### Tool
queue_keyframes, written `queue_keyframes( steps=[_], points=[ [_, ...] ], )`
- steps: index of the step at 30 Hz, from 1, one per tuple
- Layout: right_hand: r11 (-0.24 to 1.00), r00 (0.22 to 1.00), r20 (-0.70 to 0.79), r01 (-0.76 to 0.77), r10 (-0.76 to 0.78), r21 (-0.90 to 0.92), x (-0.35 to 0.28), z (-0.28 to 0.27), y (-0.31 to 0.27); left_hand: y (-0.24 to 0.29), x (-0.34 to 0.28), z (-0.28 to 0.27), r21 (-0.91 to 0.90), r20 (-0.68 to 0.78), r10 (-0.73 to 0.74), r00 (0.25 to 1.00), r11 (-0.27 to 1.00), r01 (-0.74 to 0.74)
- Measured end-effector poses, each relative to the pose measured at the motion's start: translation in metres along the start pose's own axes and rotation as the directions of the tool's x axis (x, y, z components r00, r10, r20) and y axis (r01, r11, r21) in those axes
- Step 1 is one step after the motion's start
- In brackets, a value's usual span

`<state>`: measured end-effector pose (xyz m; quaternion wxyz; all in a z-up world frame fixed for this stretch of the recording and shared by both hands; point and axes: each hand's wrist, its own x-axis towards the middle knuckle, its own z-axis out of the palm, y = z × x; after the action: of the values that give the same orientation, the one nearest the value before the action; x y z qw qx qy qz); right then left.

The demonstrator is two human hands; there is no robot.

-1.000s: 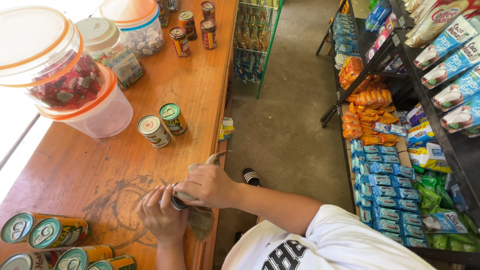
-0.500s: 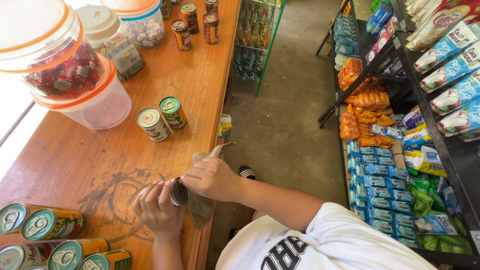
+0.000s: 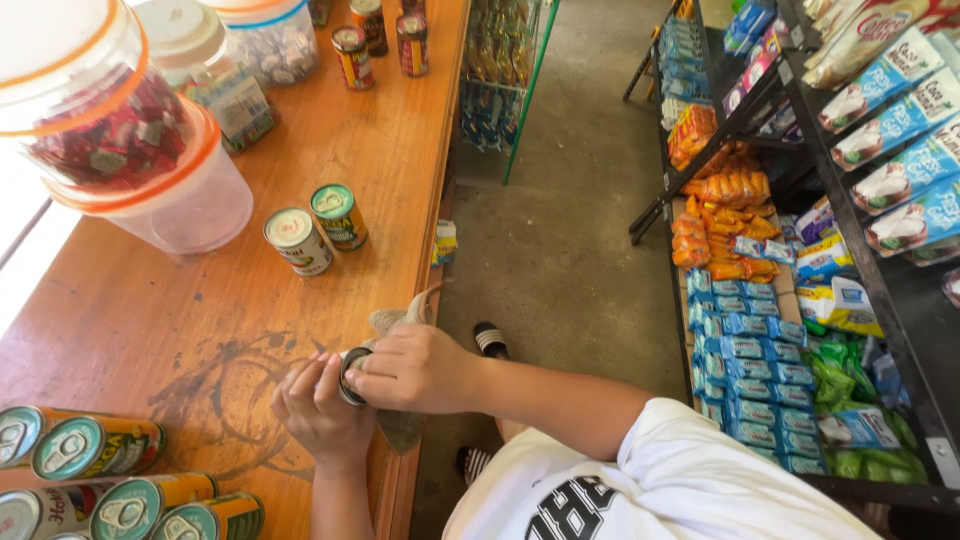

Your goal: Cleaning dust off canned goods with a cloth and organizing them onto grocery shelves.

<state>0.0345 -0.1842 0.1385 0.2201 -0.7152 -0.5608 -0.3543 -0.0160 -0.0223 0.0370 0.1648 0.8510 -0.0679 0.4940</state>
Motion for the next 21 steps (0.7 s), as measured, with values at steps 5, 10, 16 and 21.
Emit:
queue_keyframes(
  steps=[5,10,16,21],
  points=[
    [0.998,0.998,0.006,-0.064,0.064,0.007,0.002,0.005,0.014,-0.002,0.002,-0.003,0.034,-0.023,0.014,1.000,0.999,-0.013],
    [0.993,0.989,0.095,-0.111,0.115,-0.045,-0.008,0.016,0.015,-0.007,0.004,-0.003,0.090,0.026,0.012,1.000,0.996,-0.014],
    [0.974,0.939,0.268,-0.226,0.216,0.003,-0.010,0.027,0.018,-0.014,-0.001,0.016,0.084,-0.128,0.096,0.987,0.993,-0.085],
    [0.985,0.992,-0.036,-0.115,0.120,0.129,0.022,0.034,0.012,-0.007,0.006,0.017,-0.025,-0.250,-0.058,0.966,0.998,0.054]
  ],
)
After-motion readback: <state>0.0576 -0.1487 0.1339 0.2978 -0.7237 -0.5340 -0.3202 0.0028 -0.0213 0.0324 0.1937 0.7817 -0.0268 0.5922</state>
